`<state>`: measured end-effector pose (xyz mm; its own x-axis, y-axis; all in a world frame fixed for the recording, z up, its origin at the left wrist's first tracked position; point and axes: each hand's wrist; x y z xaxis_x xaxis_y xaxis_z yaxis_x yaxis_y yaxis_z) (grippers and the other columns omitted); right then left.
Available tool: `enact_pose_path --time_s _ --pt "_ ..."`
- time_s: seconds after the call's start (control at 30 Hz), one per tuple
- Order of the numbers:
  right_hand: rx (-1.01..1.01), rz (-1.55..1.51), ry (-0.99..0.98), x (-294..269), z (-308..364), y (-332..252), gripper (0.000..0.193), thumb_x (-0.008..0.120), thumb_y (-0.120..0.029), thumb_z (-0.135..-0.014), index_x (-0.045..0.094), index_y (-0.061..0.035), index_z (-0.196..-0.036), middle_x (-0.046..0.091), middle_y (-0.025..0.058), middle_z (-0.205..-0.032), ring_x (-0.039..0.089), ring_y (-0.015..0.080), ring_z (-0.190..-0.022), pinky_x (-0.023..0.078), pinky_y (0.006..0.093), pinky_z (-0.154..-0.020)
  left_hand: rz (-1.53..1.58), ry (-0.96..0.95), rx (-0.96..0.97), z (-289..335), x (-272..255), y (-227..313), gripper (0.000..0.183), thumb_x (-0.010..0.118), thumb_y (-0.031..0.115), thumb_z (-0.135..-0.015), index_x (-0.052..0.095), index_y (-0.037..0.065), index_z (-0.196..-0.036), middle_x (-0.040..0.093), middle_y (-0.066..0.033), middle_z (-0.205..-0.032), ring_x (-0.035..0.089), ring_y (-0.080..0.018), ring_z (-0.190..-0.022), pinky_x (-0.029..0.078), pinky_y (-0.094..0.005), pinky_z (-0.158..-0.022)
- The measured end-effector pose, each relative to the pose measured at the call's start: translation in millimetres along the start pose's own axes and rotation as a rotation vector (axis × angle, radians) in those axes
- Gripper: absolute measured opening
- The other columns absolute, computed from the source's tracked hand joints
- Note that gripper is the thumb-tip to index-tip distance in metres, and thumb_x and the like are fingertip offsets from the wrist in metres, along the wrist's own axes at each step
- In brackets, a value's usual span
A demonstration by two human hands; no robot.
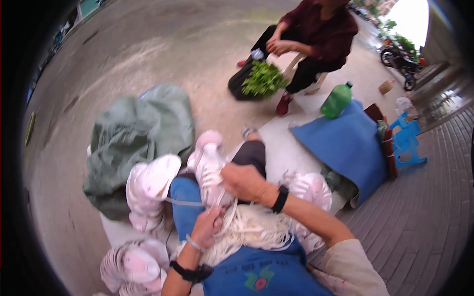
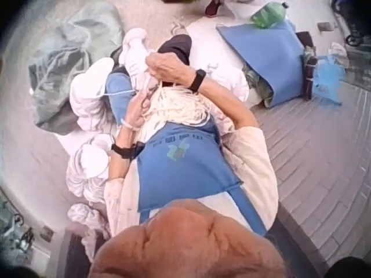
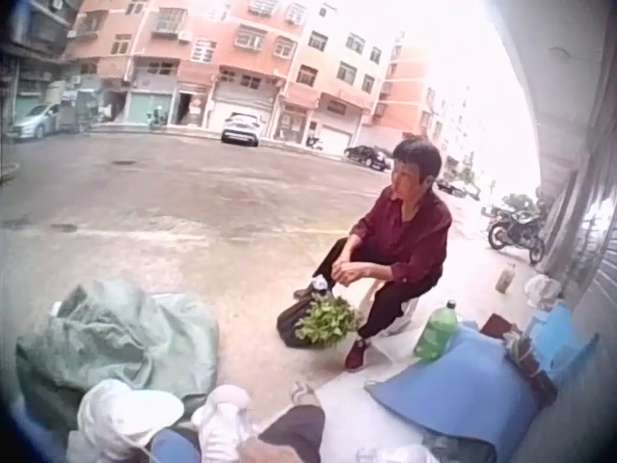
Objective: Manually lacing a white and pink athletic shoe while sitting outdoors.
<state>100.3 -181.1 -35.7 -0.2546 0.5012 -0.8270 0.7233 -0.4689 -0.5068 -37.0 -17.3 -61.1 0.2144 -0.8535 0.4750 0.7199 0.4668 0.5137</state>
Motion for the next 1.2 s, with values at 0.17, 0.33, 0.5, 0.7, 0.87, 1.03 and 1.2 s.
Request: enact_pose_path --time_s 0.17,0.33,0.5,0.7,0.87,1.03,1.2 --pt "0.222 -0.421 -0.061 -21.4 10.6 3.6 0.015 0.055 -0.007 -0.084 0.058 0.0003 -0.097 0.060 0.0179 -0.087 0.061 0.0354 -0.080 0.049 0.0387 -0.073 -0.056 0.056 0.035 23.5 -6.4 23.2 0.023 0.052 0.030 -0.098 0.054 0.007 -0.094 0.033 0.0087 -0.058 0.029 -0.0021 -0.043 0.037 -0.0220 -0.039" --pt "0.032 -0.357 -0.146 -12.0 4.1 6.0 0.014 0.056 -0.008 -0.085 0.059 0.0002 -0.097 0.062 0.0177 -0.087 0.062 0.0341 -0.082 0.050 0.0385 -0.073 -0.061 0.075 0.091 31.2 -15.7 29.6 0.023 0.051 0.028 -0.098 0.055 0.008 -0.088 0.035 0.0082 -0.058 0.030 -0.0019 -0.044 0.042 -0.0216 -0.044" --pt "0.048 -0.332 -0.237 -14.7 0.0 3.2 0.012 0.057 -0.009 -0.085 0.059 -0.0008 -0.093 0.063 0.0161 -0.086 0.062 0.0339 -0.078 0.050 0.0391 -0.070 -0.116 0.064 0.084 34.9 -21.2 28.0 0.023 0.051 0.027 -0.097 0.055 0.007 -0.085 0.037 0.0071 -0.058 0.031 -0.0023 -0.044 0.046 -0.0223 -0.048" --pt "0.060 -0.123 -0.243 -14.2 4.6 0.5 0.011 0.061 -0.011 -0.084 0.060 -0.0025 -0.092 0.061 0.0127 -0.083 0.062 0.0315 -0.077 0.050 0.0375 -0.068 -0.062 0.061 0.233 43.1 -29.9 44.7 0.022 0.052 0.023 -0.097 0.053 0.007 -0.082 0.038 0.0064 -0.058 0.031 -0.0028 -0.044 0.047 -0.0223 -0.050" --pt "0.114 -0.119 -0.176 -7.0 15.8 -3.8 0.010 0.061 -0.010 -0.084 0.060 -0.0029 -0.091 0.060 0.0128 -0.083 0.061 0.0317 -0.076 0.049 0.0377 -0.068 -0.184 0.113 0.329 55.6 -39.1 69.3 0.023 0.051 0.023 -0.098 0.055 0.006 -0.083 0.042 0.0056 -0.061 0.033 -0.0027 -0.049 0.044 -0.0195 -0.056" --pt "0.148 -0.188 -0.006 -13.7 27.2 -22.3 0.013 0.062 -0.010 -0.082 0.058 -0.0050 -0.093 0.056 0.0123 -0.083 0.061 0.0312 -0.073 0.049 0.0386 -0.061 -0.529 -0.090 0.286 71.3 -19.8 52.7 0.033 0.047 0.029 -0.100 0.060 0.003 -0.087 0.044 0.0052 -0.063 0.037 -0.0042 -0.057 0.032 -0.0202 -0.053" --pt "0.089 -0.189 -0.060 -16.8 36.4 -66.5 0.024 0.064 -0.006 -0.080 0.059 -0.0051 -0.104 0.054 0.0123 -0.086 0.060 0.0311 -0.074 0.049 0.0371 -0.063 -0.689 -0.253 0.325 79.5 18.1 39.6 0.035 0.043 0.030 -0.102 0.062 0.003 -0.090 0.047 0.0007 -0.063 0.043 -0.0090 -0.059 0.037 -0.0242 -0.055"
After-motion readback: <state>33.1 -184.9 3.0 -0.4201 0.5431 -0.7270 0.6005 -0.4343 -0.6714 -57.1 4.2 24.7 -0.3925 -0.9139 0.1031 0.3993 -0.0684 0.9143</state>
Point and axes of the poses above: each hand's wrist, its own z-axis away from the middle knuckle, its own x-axis out of the palm, y = z × x
